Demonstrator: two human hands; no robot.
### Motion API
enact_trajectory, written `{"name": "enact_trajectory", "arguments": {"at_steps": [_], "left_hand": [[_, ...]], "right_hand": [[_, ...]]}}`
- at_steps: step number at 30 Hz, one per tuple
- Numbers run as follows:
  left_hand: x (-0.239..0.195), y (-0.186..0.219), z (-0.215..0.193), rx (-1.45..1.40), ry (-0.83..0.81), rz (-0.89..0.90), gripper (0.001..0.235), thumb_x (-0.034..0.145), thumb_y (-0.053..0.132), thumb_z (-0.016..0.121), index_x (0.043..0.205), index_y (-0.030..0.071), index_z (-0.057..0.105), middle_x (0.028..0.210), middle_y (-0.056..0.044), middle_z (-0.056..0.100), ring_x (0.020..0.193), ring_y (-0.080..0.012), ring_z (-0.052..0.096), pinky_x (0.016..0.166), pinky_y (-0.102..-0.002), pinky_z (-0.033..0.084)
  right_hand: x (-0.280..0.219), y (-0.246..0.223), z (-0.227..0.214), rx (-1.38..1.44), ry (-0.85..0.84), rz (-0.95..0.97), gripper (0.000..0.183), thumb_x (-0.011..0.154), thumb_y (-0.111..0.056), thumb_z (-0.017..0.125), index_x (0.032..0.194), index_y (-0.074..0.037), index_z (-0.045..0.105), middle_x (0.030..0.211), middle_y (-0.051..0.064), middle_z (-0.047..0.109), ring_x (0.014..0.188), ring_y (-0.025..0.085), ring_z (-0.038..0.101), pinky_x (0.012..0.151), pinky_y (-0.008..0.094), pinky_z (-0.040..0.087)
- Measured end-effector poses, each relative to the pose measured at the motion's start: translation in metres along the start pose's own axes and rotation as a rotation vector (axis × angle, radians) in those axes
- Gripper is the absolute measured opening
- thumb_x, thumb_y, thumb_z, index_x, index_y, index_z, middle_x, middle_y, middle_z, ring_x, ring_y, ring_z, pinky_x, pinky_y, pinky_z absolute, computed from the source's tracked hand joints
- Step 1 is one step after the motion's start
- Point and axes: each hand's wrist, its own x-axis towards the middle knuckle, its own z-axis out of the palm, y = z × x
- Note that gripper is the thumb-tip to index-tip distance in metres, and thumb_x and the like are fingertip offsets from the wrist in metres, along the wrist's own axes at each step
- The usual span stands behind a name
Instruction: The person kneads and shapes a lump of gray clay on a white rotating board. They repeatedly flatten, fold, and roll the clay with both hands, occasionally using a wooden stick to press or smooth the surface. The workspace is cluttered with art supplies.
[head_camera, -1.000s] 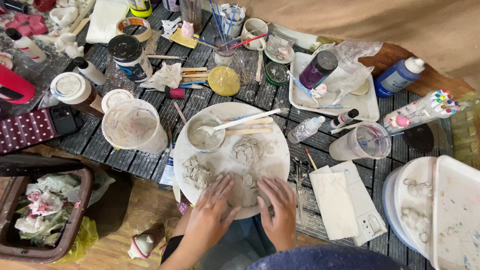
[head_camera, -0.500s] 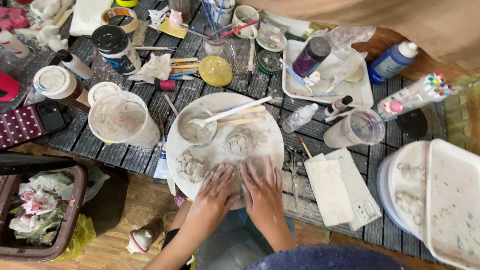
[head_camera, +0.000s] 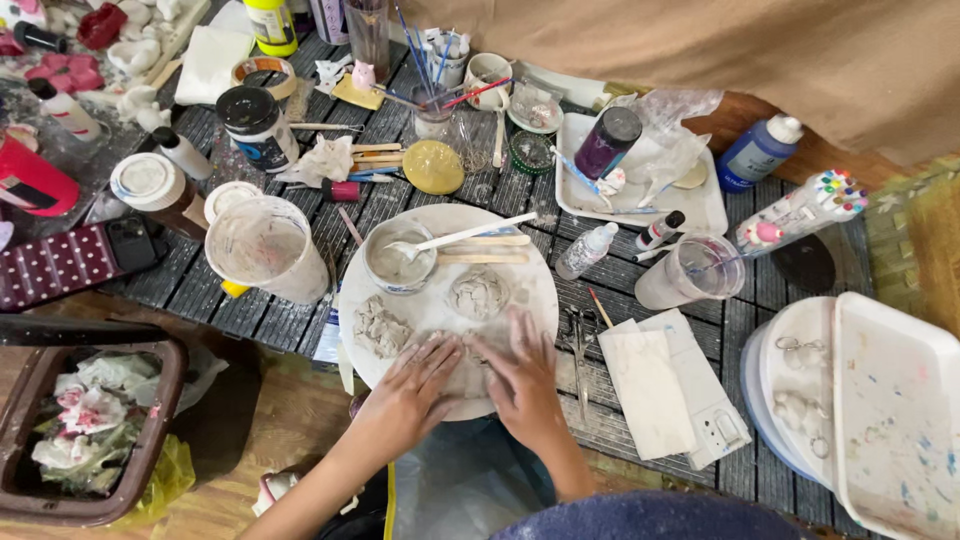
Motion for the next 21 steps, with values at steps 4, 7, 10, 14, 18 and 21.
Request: {"name": "enact_trajectory", "arguments": {"at_steps": [4,7,10,14,18,21], "left_hand": [[-0.008,0.0,-0.008,-0.024,0.016,-0.062,0.066,0.085,0.029,0.071,0.14,-0.002,0.052,0.151,-0.021,0.047,0.142,-0.0398,0.04,0.113,-0.049,0.034],[-0.011,0.004,-0.004,0.034,0.054,-0.08,0.061,0.089,0.031,0.071,0.14,0.002,0.055,0.15,-0.016,0.051,0.14,-0.0348,0.045,0.112,-0.048,0.036],[-0.012,0.006,0.0,0.078,0.078,-0.066,0.057,0.089,0.027,0.071,0.139,0.002,0.057,0.15,-0.017,0.051,0.141,-0.0351,0.045,0.112,-0.048,0.038],[-0.015,0.002,0.004,0.064,0.06,-0.1,0.056,0.088,0.023,0.071,0.138,0.002,0.058,0.15,-0.015,0.052,0.14,-0.035,0.047,0.112,-0.048,0.039],[-0.02,-0.001,0.006,0.048,0.081,-0.115,0.055,0.089,0.022,0.072,0.139,0.003,0.058,0.15,-0.013,0.053,0.14,-0.0342,0.048,0.113,-0.048,0.039],[-0.023,-0.001,0.009,0.074,0.098,-0.117,0.058,0.088,0.023,0.071,0.141,0.004,0.055,0.15,-0.012,0.052,0.139,-0.0328,0.048,0.113,-0.05,0.037]], "right_hand": [[-0.008,0.004,-0.004,0.054,0.088,0.006,0.047,0.097,-0.022,0.057,0.143,-0.024,0.062,0.171,0.016,0.022,0.159,0.046,0.016,0.125,0.059,0.015],[-0.007,-0.001,0.009,-0.106,0.091,-0.064,0.048,0.097,-0.026,0.058,0.145,-0.02,0.059,0.169,0.019,0.018,0.153,0.049,0.012,0.12,0.062,0.013],[-0.005,-0.01,0.026,-0.219,0.135,-0.139,0.049,0.098,-0.026,0.055,0.146,-0.015,0.056,0.169,0.017,0.022,0.153,0.046,0.018,0.122,0.064,0.016],[-0.008,-0.017,0.038,-0.352,0.117,-0.189,0.05,0.098,-0.023,0.055,0.145,-0.006,0.055,0.169,0.013,0.027,0.153,0.042,0.024,0.122,0.064,0.021],[-0.006,-0.017,0.031,-0.308,0.072,-0.191,0.044,0.094,-0.021,0.056,0.136,-0.011,0.061,0.167,0.01,0.03,0.152,0.041,0.025,0.121,0.063,0.019],[-0.011,-0.015,0.019,-0.211,0.072,-0.181,0.033,0.095,-0.023,0.058,0.126,-0.019,0.067,0.167,0.009,0.031,0.153,0.041,0.023,0.121,0.064,0.015]]}}
